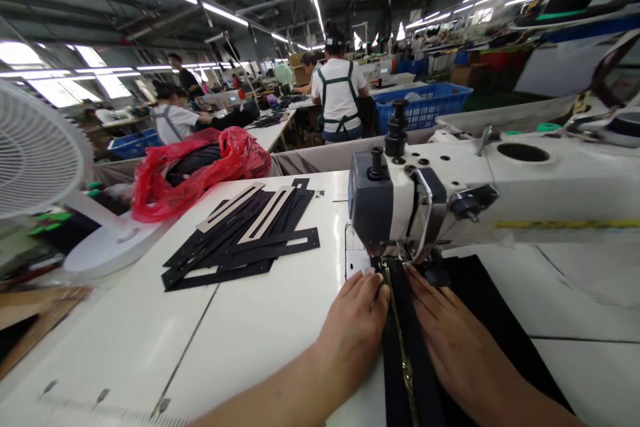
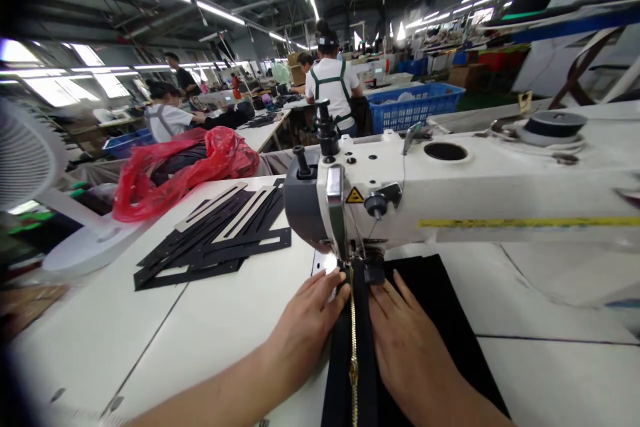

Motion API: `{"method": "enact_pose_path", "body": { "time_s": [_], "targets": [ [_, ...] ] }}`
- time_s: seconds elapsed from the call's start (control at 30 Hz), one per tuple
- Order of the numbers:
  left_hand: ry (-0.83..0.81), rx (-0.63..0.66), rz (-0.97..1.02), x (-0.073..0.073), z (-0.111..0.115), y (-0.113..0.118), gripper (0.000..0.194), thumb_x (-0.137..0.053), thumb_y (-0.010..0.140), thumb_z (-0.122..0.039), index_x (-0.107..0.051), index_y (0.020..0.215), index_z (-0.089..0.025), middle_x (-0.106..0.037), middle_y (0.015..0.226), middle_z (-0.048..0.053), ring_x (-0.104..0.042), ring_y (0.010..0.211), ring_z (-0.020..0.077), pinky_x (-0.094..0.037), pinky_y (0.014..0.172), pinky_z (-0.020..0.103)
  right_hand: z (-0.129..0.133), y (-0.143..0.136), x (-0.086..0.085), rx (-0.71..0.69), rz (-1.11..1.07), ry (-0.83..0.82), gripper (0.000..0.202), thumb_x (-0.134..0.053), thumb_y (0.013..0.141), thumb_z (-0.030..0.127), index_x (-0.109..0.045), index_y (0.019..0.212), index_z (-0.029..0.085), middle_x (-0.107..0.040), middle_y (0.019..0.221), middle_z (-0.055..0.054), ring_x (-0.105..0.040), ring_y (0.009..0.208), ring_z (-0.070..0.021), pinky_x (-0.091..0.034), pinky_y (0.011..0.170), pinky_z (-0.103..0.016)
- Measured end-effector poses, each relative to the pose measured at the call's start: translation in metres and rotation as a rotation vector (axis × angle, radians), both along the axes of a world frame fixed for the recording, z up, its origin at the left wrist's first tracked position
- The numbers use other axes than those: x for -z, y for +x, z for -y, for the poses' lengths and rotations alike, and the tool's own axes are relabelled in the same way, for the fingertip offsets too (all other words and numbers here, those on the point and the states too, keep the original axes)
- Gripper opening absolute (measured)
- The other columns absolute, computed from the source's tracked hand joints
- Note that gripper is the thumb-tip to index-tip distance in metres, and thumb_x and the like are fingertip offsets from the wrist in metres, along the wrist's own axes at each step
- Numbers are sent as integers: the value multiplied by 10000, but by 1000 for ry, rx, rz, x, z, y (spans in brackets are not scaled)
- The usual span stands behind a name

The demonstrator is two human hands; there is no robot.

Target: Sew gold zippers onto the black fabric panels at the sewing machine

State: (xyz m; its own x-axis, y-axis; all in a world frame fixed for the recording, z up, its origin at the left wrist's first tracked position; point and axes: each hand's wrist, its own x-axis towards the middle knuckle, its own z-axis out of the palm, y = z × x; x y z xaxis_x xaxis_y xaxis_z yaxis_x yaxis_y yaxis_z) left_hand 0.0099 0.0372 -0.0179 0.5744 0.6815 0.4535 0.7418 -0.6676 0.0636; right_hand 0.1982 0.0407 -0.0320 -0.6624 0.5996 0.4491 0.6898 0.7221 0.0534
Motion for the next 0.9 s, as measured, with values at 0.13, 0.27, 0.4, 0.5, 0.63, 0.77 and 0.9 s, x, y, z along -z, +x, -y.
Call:
{"method": "enact_pose_path", "body": {
  "time_s": [0.13,0.27,0.4,0.5,0.63,0.77,0.9],
  "targets": [
    [-27,16,32,2,-1,0,281,-351,927,-106,-544,1126,-59,-569,1145,190,-533,1116,251,-461,968,428,-1,0,-3,-19,-23,-2,582,-338,820,65,-271,1398,77,-488,1303,-174,-432,1225,-229,-404,971,-460],
    [-38,20,45,3,-1,0,287,-348,929,-113,-540,1132,-45,-571,1141,195,-528,1125,263,-453,979,434,-1,1,-4,-33,0,-11,577,-333,815,67,-279,1389,63,-485,1302,-183,-440,1218,-241,-416,957,-466],
    [-57,24,61,0,-2,0,293,-339,930,-111,-532,1142,-51,-570,1149,189,-538,1113,258,-453,981,433,-3,3,-5,-45,-17,-30,580,-331,820,82,-263,1397,73,-495,1295,-175,-450,1210,-242,-421,954,-465],
    [-63,36,67,-3,-4,0,293,-329,928,-94,-530,1137,-51,-580,1126,189,-539,1109,252,-456,976,435,-5,4,-5,-49,-18,-35,587,-327,824,86,-240,1404,68,-501,1288,-178,-462,1199,-240,-413,962,-473],
    [-59,46,75,-3,-5,0,284,-343,921,-83,-537,1123,-38,-586,1105,198,-538,1111,250,-448,984,429,-4,4,-4,-37,-25,-51,604,-317,817,72,-222,1413,84,-495,1297,-168,-462,1199,-234,-392,981,-477],
    [-51,51,85,-1,-4,0,283,-352,913,-77,-545,1115,-28,-587,1103,200,-540,1106,255,-444,988,432,-3,4,-4,-41,-43,-69,597,-331,823,87,-243,1413,105,-489,1307,-157,-472,1189,-242,-396,978,-473],
    [-51,44,59,0,-4,-1,282,-364,909,-77,-551,1114,-30,-592,1102,196,-541,1106,256,-448,985,424,-2,3,-7,-39,-47,-52,593,-328,828,86,-235,1413,89,-496,1295,-169,-486,1176,-242,-408,968,-469]
  ]
}}
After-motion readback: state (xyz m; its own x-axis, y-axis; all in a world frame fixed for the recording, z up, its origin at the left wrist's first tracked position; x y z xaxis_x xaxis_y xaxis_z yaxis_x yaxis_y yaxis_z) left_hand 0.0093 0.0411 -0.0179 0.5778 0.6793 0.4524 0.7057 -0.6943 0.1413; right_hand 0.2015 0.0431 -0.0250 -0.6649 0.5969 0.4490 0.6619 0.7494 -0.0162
